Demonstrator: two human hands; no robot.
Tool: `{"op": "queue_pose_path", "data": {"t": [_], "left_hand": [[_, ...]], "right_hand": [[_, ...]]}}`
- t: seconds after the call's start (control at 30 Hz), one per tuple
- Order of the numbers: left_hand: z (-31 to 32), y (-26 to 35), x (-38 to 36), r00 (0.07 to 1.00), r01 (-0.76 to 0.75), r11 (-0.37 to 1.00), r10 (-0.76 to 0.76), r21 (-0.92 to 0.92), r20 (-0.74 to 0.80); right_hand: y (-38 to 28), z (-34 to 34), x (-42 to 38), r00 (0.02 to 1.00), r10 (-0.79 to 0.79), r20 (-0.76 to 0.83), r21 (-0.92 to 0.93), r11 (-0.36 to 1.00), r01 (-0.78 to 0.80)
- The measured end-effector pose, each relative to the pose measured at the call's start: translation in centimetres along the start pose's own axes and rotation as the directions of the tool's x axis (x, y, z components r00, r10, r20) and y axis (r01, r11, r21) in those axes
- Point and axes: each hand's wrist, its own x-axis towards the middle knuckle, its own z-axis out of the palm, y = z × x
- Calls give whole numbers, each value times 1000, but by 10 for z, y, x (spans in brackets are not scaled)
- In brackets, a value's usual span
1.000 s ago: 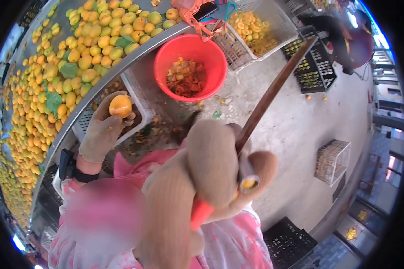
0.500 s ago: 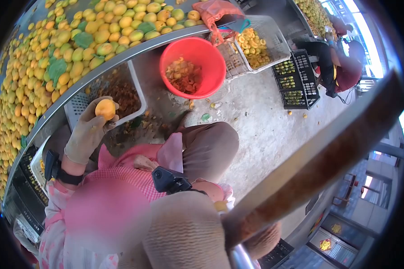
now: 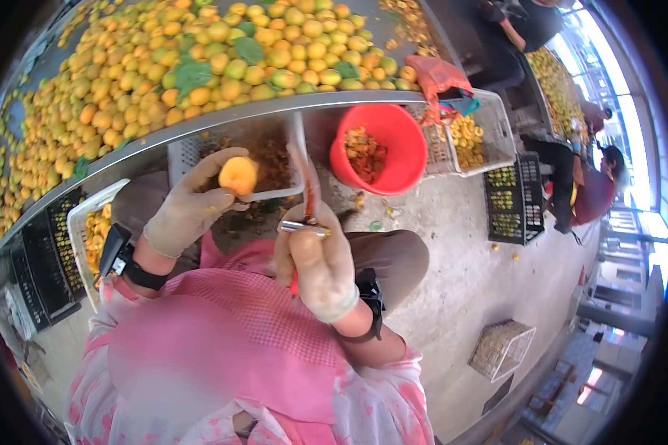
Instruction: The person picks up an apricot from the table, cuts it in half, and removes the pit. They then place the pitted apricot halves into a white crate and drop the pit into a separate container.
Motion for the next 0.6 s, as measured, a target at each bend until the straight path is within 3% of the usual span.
{"op": "queue_pose_path", "data": {"t": [0.1, 0.13, 0.2, 0.23, 0.3, 0.47, 0.53, 0.6], "left_hand": [[-4, -2, -9, 999, -45, 997, 46, 61, -11], [-4, -3, -11, 997, -79, 993, 80, 83, -4], [1, -3, -16, 994, -101, 989, 105, 110, -27], [5, -3, -19, 992, -120, 992, 121, 32, -35], [8, -4, -22, 989, -143, 989, 141, -44, -47], [10, -4, -26, 984, -156, 979, 165, 133, -61], [11, -5, -28, 979, -181, 969, 194, 170, -64], [16, -4, -31, 974, -201, 958, 218, 207, -62]], "right_hand": [[33, 5, -3, 996, 53, -66, -274, 959, -69], [39, 5, -3, 997, 54, -56, -264, 962, -67], [50, 6, -1, 998, -33, -45, -501, 866, 6], [43, 9, 0, 999, -46, -8, -625, 780, 31], [49, 11, -1, 1000, -21, -4, -636, 771, 13], [60, 20, -3, 998, -67, 11, -682, 729, 56], [60, 22, -4, 992, -125, 0, -782, 618, 78], [60, 26, -3, 994, -108, 0, -801, 595, 64]]}}
